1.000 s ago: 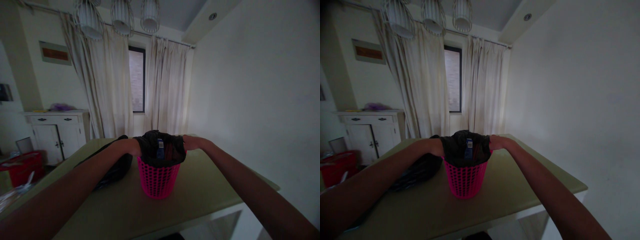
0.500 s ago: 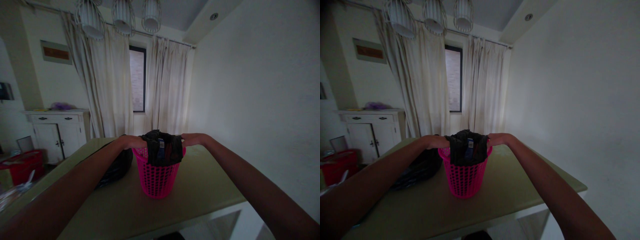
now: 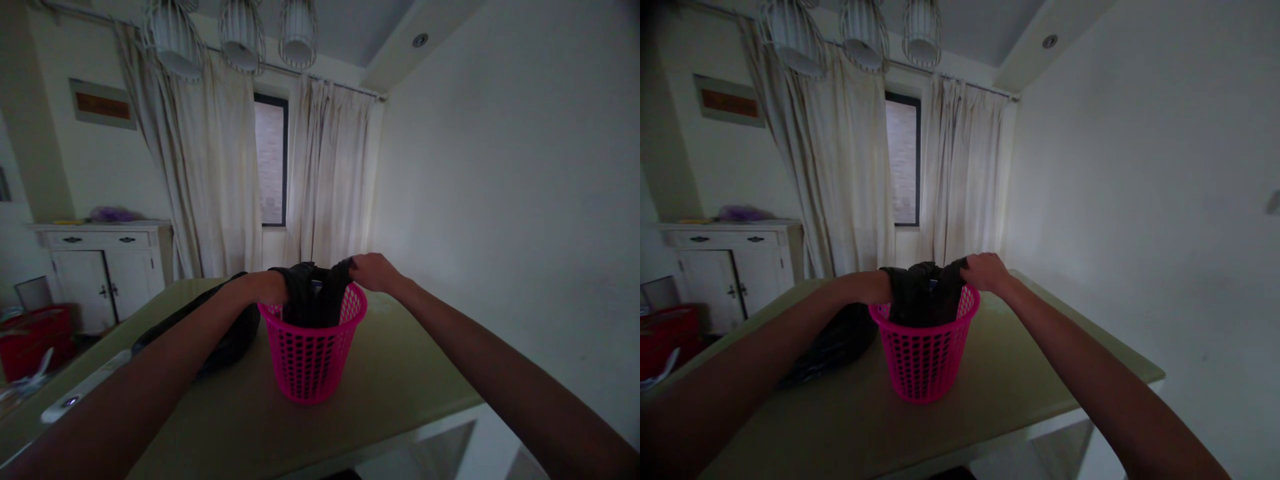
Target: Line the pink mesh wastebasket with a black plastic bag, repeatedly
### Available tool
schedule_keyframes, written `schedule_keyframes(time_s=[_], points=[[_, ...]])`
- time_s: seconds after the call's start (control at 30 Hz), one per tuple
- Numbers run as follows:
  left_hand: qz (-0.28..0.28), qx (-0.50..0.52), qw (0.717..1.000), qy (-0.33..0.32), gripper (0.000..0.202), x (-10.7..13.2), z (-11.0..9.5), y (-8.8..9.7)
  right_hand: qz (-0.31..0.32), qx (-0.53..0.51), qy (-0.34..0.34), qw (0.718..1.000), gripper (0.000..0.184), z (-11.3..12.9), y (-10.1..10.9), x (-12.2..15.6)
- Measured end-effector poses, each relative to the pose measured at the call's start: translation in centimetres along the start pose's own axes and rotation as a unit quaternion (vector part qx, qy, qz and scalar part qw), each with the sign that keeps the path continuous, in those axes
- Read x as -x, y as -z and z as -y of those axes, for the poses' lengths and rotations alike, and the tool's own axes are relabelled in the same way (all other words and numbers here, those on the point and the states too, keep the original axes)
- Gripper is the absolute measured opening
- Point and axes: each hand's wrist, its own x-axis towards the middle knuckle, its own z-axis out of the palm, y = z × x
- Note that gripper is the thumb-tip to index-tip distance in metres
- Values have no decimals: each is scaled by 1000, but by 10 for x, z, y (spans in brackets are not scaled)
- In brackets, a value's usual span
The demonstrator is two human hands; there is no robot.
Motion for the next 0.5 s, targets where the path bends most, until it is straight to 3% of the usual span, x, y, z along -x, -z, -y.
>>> schedule_keyframes(time_s=[0.1,0.2,0.27,0.37,0.43,0.5], points=[[-36,-64,996,45,31,18,-3,15,-74,-37,36,996,47,2,0,3],[-89,-94,990,52,32,22,-13,14,-46,-83,72,993,60,15,-4,5],[-60,-41,997,20,35,17,-19,6,-28,-81,55,995,48,31,-6,4],[-9,91,996,-6,52,6,-21,-10,-64,-71,46,994,30,57,-5,-3],[-56,104,993,-17,67,-2,-14,-18,-82,-101,64,989,25,68,-5,-10],[-148,53,987,-32,76,-8,-3,-25,-76,-151,79,982,27,72,-6,-17]])
